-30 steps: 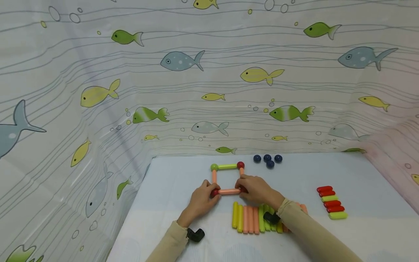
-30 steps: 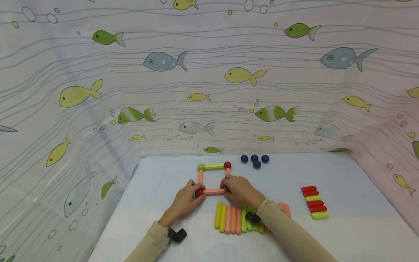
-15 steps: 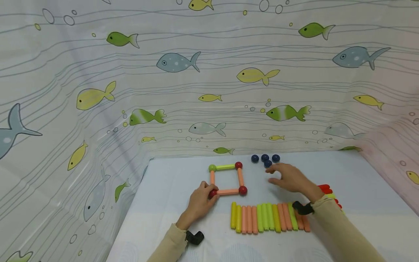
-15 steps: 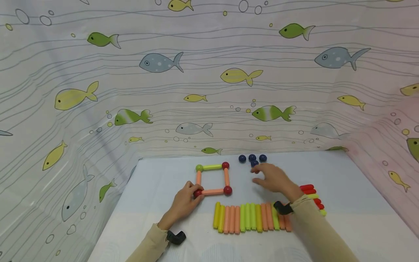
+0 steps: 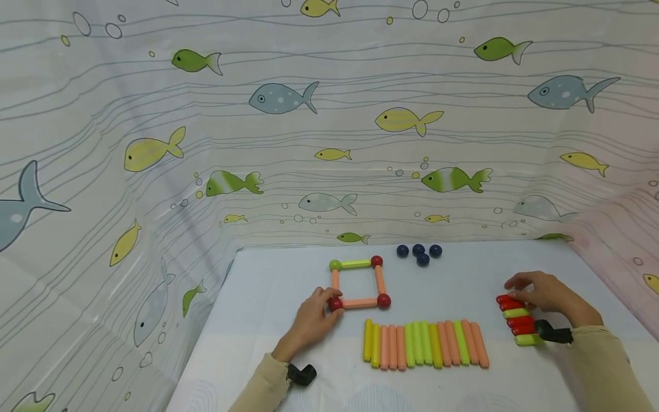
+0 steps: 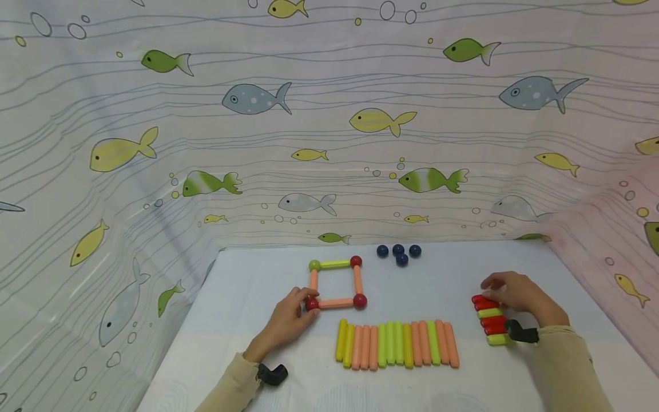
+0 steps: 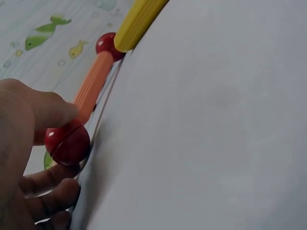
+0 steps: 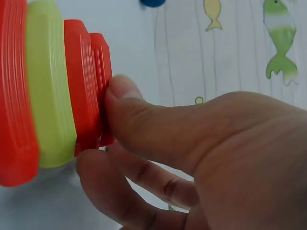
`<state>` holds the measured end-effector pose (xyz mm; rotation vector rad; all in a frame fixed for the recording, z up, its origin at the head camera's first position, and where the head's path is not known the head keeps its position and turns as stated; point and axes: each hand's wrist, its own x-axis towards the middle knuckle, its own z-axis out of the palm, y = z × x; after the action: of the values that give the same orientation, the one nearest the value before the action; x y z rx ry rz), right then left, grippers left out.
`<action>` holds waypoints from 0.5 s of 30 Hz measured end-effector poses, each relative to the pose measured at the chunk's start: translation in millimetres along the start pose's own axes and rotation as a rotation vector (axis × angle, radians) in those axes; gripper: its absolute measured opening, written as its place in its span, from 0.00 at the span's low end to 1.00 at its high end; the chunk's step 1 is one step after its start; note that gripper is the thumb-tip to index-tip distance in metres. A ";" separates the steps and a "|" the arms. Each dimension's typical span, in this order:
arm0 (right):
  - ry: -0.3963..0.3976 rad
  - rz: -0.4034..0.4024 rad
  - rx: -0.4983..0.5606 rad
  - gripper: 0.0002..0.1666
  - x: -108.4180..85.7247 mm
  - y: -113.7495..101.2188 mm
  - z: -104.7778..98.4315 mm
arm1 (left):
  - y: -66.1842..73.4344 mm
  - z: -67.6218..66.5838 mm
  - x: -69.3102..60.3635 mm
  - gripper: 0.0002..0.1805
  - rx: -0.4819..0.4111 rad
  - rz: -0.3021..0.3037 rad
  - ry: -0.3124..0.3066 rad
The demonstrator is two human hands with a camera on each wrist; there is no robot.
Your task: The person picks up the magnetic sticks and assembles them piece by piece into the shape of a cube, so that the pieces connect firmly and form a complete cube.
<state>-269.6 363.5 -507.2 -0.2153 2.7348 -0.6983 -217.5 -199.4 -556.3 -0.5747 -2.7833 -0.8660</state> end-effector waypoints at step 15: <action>0.026 -0.082 0.103 0.24 11.4 -6.5 7.2 | -8.4 -2.7 -4.4 0.16 -0.178 -0.014 0.027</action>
<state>-277.5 352.2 -512.9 -0.2976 2.7179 -0.8677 -216.8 -208.7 -559.6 -0.5669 -2.7066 -1.1240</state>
